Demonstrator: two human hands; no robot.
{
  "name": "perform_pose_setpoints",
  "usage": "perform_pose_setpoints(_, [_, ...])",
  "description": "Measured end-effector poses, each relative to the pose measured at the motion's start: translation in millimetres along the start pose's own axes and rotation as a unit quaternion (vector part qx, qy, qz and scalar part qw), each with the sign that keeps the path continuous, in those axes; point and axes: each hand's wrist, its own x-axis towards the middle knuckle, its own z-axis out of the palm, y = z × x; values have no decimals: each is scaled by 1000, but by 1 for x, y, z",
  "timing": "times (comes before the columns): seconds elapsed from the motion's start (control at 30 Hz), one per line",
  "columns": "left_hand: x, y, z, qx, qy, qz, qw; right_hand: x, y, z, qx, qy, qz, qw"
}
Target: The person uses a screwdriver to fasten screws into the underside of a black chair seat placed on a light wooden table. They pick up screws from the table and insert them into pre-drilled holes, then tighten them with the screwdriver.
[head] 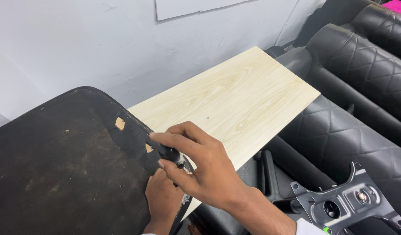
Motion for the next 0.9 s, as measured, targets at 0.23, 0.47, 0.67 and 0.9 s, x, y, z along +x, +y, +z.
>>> perform_pose_setpoints(0.23, [1,2,-2,-11,2,-22,1000,-2,2,-2,-12,28,-10,999])
perform_pose_setpoints(0.47, [0,5,-1,4,-38,-50,998,-1,2,-8,-21,43,-5,999])
perform_pose_setpoints(0.67, [0,4,-5,-21,-4,-46,999,-2,0,-6,-22,5,23,999])
perform_pose_setpoints(0.9, [1,4,-1,19,-59,-76,995,-5,2,-9,22,12,-33,999])
